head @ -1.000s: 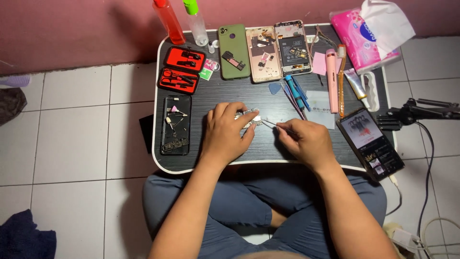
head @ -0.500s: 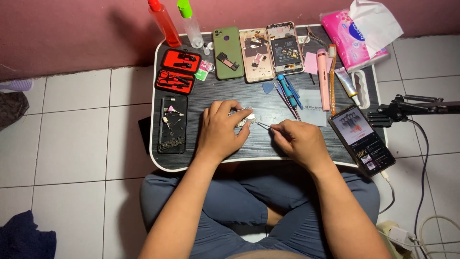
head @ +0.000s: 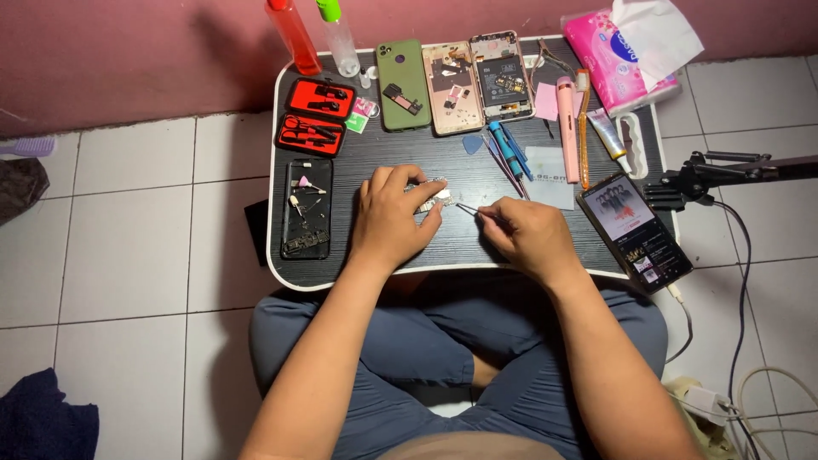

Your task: The person is using a fine metal pick to scrape residue or solder from a small electronic motherboard.

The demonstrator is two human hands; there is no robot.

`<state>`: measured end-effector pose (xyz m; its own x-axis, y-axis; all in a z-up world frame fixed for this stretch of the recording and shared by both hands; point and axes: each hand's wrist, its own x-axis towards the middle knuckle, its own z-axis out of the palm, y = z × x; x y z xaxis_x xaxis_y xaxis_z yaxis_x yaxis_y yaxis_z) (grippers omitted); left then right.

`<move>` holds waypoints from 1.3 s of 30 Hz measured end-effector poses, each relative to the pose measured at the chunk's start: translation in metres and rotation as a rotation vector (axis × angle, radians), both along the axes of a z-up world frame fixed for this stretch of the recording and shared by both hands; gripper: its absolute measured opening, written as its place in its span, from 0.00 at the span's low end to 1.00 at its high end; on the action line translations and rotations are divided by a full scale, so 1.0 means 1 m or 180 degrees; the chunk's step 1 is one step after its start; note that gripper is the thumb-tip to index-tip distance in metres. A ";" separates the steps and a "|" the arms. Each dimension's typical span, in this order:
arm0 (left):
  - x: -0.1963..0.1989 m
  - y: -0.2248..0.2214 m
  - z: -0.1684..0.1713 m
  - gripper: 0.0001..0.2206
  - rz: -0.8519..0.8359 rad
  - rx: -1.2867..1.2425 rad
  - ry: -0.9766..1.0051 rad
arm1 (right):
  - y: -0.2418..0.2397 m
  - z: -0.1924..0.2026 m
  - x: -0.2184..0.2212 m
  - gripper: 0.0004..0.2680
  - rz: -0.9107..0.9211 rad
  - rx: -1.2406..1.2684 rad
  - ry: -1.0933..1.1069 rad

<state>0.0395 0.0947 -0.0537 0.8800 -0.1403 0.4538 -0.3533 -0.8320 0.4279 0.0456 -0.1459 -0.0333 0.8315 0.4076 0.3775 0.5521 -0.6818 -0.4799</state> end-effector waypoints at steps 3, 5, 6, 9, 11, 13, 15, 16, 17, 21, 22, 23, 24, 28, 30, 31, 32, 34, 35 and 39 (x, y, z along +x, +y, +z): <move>-0.001 0.000 0.000 0.11 0.0019 0.0025 0.0006 | 0.001 0.001 -0.001 0.05 0.0012 0.0019 0.0006; -0.001 0.000 0.000 0.11 0.0021 0.0021 0.0003 | 0.000 0.000 -0.001 0.05 0.0022 0.0022 0.0002; 0.000 0.000 0.000 0.11 0.0021 0.0018 -0.0006 | 0.000 0.000 0.000 0.04 0.0029 0.0026 -0.0007; -0.001 -0.001 0.000 0.11 0.0040 -0.0015 0.0017 | 0.000 0.002 -0.001 0.05 0.0073 0.0051 0.0060; 0.000 -0.001 0.001 0.11 0.0058 -0.0016 0.0008 | -0.001 0.001 0.001 0.05 0.0079 0.0038 0.0045; -0.001 -0.001 0.001 0.11 0.0057 -0.0009 0.0009 | -0.001 0.000 0.000 0.05 0.0066 0.0033 0.0038; -0.001 -0.002 0.001 0.11 0.0052 -0.0011 0.0009 | -0.002 0.000 0.000 0.05 0.0060 -0.0009 0.0041; 0.001 -0.001 0.002 0.11 0.0043 -0.0002 0.0002 | -0.002 0.001 0.002 0.05 0.0052 0.0001 0.0034; 0.000 -0.001 0.001 0.11 0.0053 0.0014 -0.0002 | -0.002 0.001 0.001 0.05 0.0057 0.0017 0.0044; 0.000 -0.001 0.001 0.11 0.0053 0.0029 -0.0013 | -0.002 0.000 0.001 0.05 0.0084 0.0076 0.0036; -0.001 -0.001 0.002 0.11 0.0053 0.0029 -0.0011 | -0.002 0.000 0.001 0.05 0.0084 0.0076 0.0038; -0.001 -0.001 0.002 0.11 0.0052 0.0027 -0.0005 | -0.002 0.000 0.001 0.05 0.0095 0.0069 0.0030; -0.001 -0.001 0.003 0.11 0.0050 0.0025 0.0002 | -0.002 0.000 0.001 0.05 0.0106 0.0061 0.0022; -0.001 -0.001 0.001 0.12 0.0059 0.0030 0.0019 | -0.002 -0.001 0.001 0.04 0.0081 0.0057 0.0030; 0.000 0.000 0.000 0.12 0.0044 0.0047 -0.0001 | -0.001 0.000 0.001 0.05 0.0079 0.0063 -0.0005; 0.000 -0.001 0.000 0.12 0.0046 0.0047 -0.0004 | -0.002 0.000 0.001 0.05 0.0081 0.0062 -0.0008; 0.001 -0.001 0.000 0.12 0.0041 0.0035 -0.0003 | -0.002 0.000 0.002 0.05 0.0083 0.0061 -0.0013; 0.000 -0.001 0.000 0.12 0.0038 0.0018 0.0004 | -0.002 0.000 0.001 0.04 0.0087 0.0053 -0.0011; 0.000 -0.001 -0.001 0.12 0.0037 0.0026 0.0002 | -0.002 0.000 0.001 0.04 0.0093 0.0075 -0.0004; 0.000 -0.001 -0.001 0.11 0.0049 0.0021 0.0018 | -0.002 0.000 0.001 0.04 0.0095 0.0103 -0.0005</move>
